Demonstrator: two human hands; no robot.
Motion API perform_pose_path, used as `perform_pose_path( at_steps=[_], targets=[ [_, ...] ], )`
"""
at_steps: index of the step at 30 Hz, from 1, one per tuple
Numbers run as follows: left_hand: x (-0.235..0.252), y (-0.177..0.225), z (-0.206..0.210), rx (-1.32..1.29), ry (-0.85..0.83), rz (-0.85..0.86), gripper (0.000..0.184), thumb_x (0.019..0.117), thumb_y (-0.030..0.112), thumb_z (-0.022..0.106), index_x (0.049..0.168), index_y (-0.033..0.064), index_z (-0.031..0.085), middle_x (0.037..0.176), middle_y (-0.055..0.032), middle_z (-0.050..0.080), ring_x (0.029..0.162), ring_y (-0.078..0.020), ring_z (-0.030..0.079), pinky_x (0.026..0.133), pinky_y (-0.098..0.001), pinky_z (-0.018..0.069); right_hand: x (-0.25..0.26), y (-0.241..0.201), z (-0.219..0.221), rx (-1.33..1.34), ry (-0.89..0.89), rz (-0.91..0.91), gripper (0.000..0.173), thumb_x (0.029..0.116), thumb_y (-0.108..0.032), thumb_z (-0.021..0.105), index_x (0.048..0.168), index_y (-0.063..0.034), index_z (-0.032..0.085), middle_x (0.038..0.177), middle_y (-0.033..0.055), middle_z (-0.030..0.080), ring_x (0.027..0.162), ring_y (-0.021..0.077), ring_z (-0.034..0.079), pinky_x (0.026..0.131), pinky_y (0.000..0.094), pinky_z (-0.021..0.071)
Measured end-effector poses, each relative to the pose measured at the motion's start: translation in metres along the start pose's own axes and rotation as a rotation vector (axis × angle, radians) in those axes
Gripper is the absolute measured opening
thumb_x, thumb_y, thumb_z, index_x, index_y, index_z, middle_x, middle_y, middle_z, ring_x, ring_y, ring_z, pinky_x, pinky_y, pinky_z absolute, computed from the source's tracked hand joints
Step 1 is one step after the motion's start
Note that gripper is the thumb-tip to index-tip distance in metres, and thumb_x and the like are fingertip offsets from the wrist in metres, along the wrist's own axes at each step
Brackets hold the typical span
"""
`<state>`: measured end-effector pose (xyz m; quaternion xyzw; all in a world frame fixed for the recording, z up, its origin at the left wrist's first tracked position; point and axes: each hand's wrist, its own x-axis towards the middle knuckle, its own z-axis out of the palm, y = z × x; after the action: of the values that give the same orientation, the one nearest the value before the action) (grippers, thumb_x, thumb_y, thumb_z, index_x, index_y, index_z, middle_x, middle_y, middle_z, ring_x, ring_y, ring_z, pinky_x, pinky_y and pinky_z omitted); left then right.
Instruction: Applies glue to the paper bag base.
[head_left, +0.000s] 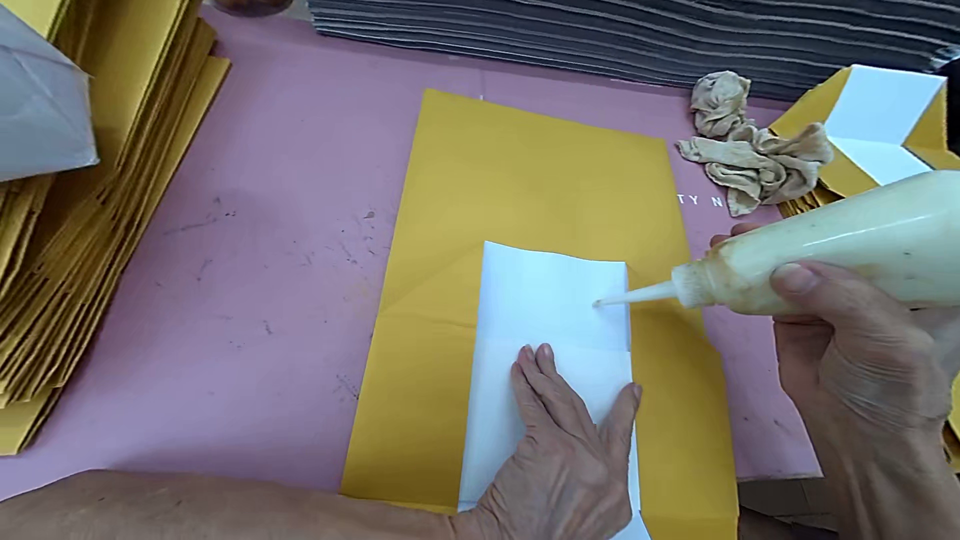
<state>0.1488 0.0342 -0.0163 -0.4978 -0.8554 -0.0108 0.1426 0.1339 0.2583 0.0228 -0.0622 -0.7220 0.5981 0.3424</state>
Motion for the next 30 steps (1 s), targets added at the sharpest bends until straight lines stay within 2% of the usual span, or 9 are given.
perform_pose_path(
  at_steps=[3,6,9,11,15,22,26,30],
  targets=[
    [0.001,0.002,0.0,-0.003,-0.01,-0.023,0.046,0.103,0.004,0.039,0.144,0.0122,0.06,0.099,-0.0412,0.066,0.093,-0.0589,0.067,0.083,-0.0589,0.0532,0.003,-0.002,0.028,0.022,-0.078,0.026,0.053,0.0693,-0.008,0.082,0.115,-0.0171,0.055,0.103,-0.0012,0.074,0.095,0.0176,0.075,0.081,0.0363,0.0652],
    [0.001,0.002,-0.002,-0.02,-0.021,-0.027,0.046,0.1034,0.004,0.04,0.144,0.0128,0.06,0.1,-0.0403,0.067,0.094,-0.0586,0.067,0.085,-0.0589,0.0534,0.008,-0.005,0.059,0.074,-0.166,0.111,0.035,0.0813,-0.01,0.078,0.11,-0.0174,0.059,0.097,-0.0035,0.074,0.086,0.0122,0.075,0.073,0.0298,0.0654],
    [0.003,0.001,-0.006,-0.008,-0.051,-0.01,0.046,0.1039,0.004,0.038,0.144,0.0135,0.059,0.098,-0.0389,0.068,0.092,-0.0576,0.068,0.082,-0.0573,0.055,0.015,-0.006,0.083,0.097,-0.125,0.296,0.027,0.0861,-0.012,0.077,0.108,-0.0167,0.061,0.091,-0.004,0.074,0.076,0.0103,0.075,0.066,0.0267,0.0648],
    [0.004,0.0,-0.008,-0.009,-0.089,0.005,0.048,0.1036,0.003,0.038,0.146,0.0134,0.057,0.099,-0.0383,0.068,0.093,-0.0576,0.068,0.083,-0.0575,0.0548,0.02,-0.002,0.091,0.099,-0.056,0.365,0.027,0.0862,-0.009,0.076,0.107,-0.0147,0.061,0.089,-0.0029,0.075,0.075,0.0111,0.075,0.067,0.0273,0.0652],
    [0.007,0.001,-0.008,-0.02,-0.099,0.0,0.049,0.1039,0.003,0.038,0.148,0.0151,0.055,0.093,-0.0373,0.068,0.09,-0.0581,0.068,0.083,-0.0592,0.0545,0.019,0.0,0.067,0.033,-0.038,0.323,0.034,0.0872,-0.013,0.077,0.114,-0.0182,0.056,0.096,-0.0057,0.074,0.08,0.0101,0.075,0.07,0.0268,0.0651],
    [0.008,0.003,-0.008,0.004,-0.107,-0.001,0.051,0.1029,0.0,0.038,0.15,0.014,0.053,0.092,-0.0381,0.067,0.087,-0.0578,0.068,0.081,-0.0596,0.0545,0.013,0.006,0.017,-0.031,0.065,0.117,0.044,0.0808,-0.012,0.081,0.117,-0.0176,0.055,0.101,-0.003,0.073,0.085,0.0142,0.075,0.069,0.0307,0.0658],
    [0.008,0.004,-0.005,0.014,-0.071,-0.007,0.05,0.103,0.0,0.037,0.149,0.012,0.054,0.09,-0.0381,0.067,0.086,-0.0585,0.068,0.081,-0.0605,0.0543,0.007,0.007,-0.011,0.044,0.136,0.091,0.04,0.0858,-0.023,0.077,0.117,-0.0159,0.053,0.101,0.002,0.073,0.091,0.0206,0.075,0.08,0.0373,0.065],
    [0.007,0.005,-0.005,0.006,-0.075,-0.015,0.05,0.104,0.001,0.036,0.15,0.0116,0.052,0.091,-0.0396,0.066,0.086,-0.0593,0.067,0.082,-0.0615,0.0533,0.001,0.014,-0.037,-0.016,0.238,0.042,0.051,0.0779,-0.022,0.081,0.118,-0.0151,0.049,0.1,0.0026,0.071,0.092,0.0231,0.074,0.082,0.043,0.0642]
  ],
)
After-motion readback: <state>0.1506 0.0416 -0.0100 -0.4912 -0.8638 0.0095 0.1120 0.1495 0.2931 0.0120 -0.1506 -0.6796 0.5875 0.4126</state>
